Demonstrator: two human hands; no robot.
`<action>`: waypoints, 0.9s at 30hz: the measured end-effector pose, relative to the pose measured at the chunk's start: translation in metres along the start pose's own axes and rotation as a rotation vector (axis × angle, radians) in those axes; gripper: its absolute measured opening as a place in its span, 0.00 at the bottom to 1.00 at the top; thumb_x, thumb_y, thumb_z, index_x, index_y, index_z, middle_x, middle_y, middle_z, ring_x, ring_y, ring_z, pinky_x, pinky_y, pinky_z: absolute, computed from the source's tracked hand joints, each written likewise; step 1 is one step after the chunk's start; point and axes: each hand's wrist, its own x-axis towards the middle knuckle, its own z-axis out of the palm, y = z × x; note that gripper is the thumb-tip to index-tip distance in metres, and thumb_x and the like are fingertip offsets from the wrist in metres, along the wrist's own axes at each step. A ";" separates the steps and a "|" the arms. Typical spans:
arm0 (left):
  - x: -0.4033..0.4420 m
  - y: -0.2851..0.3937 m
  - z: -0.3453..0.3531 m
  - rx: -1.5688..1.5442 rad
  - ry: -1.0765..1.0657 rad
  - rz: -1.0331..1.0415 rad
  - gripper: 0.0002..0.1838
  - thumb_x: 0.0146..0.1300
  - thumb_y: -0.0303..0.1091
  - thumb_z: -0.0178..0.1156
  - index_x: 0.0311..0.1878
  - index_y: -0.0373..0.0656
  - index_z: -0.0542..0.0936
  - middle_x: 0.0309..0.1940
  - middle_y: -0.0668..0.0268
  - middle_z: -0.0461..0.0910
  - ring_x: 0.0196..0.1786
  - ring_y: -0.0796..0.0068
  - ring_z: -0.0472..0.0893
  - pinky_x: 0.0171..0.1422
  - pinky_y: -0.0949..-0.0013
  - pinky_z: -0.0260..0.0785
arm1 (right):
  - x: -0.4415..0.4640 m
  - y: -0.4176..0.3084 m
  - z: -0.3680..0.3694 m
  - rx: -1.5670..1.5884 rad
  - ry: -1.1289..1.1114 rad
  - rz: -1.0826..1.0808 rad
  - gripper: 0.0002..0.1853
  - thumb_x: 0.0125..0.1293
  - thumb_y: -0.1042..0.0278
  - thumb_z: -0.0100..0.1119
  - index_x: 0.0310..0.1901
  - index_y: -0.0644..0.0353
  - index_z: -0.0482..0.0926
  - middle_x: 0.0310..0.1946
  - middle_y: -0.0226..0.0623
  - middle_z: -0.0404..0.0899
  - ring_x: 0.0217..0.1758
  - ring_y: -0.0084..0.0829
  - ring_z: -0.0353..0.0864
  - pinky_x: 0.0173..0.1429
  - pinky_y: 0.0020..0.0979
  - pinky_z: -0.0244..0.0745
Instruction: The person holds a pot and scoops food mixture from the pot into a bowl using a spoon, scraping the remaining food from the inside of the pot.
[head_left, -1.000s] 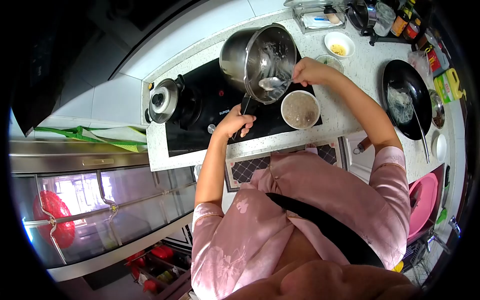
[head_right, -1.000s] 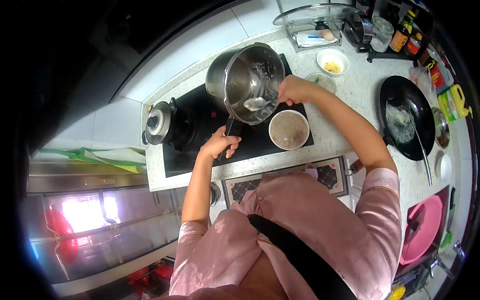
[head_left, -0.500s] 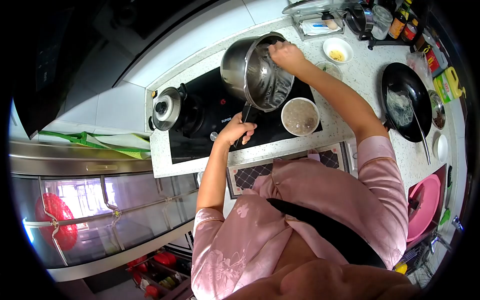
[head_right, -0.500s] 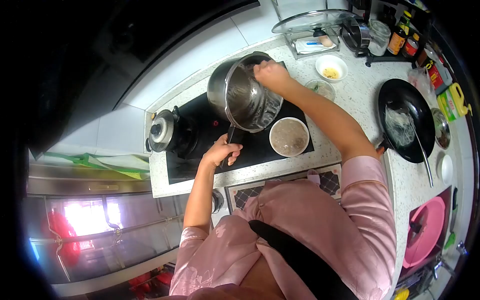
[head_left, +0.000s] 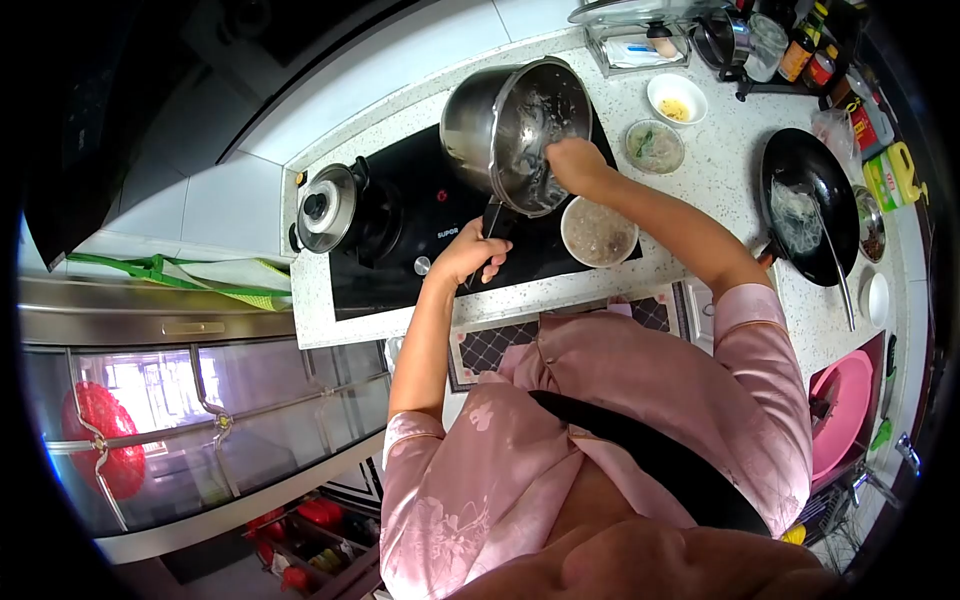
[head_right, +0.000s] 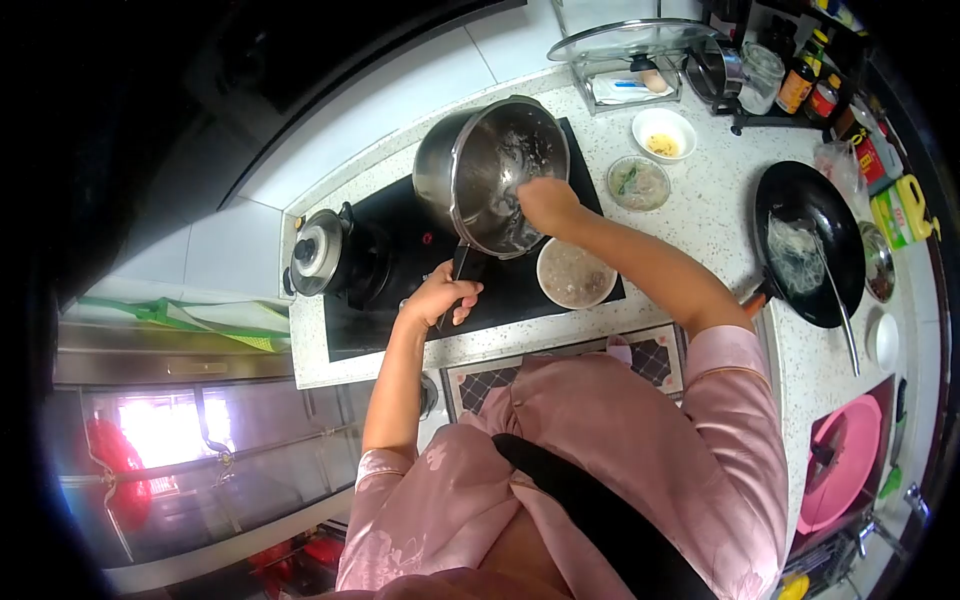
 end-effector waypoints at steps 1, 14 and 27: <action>-0.001 0.000 0.000 -0.001 0.002 0.002 0.10 0.56 0.20 0.58 0.34 0.41 0.65 0.16 0.66 0.69 0.12 0.79 0.67 0.14 0.73 0.57 | 0.002 -0.002 -0.013 0.068 -0.149 0.081 0.05 0.50 0.71 0.57 0.27 0.63 0.81 0.29 0.50 0.82 0.37 0.51 0.83 0.43 0.47 0.78; 0.000 -0.001 0.002 -0.015 0.007 0.021 0.11 0.56 0.20 0.58 0.34 0.41 0.65 0.16 0.66 0.68 0.13 0.79 0.67 0.14 0.73 0.57 | 0.049 0.021 -0.031 -0.592 0.191 -0.190 0.04 0.53 0.72 0.56 0.32 0.59 0.75 0.28 0.41 0.80 0.29 0.37 0.83 0.27 0.33 0.79; 0.000 0.002 0.002 0.005 -0.008 0.003 0.10 0.57 0.21 0.58 0.35 0.40 0.65 0.16 0.66 0.69 0.12 0.79 0.67 0.14 0.73 0.58 | -0.005 0.013 -0.053 0.251 -0.349 -0.075 0.06 0.51 0.72 0.56 0.27 0.63 0.81 0.29 0.51 0.81 0.38 0.52 0.82 0.43 0.47 0.77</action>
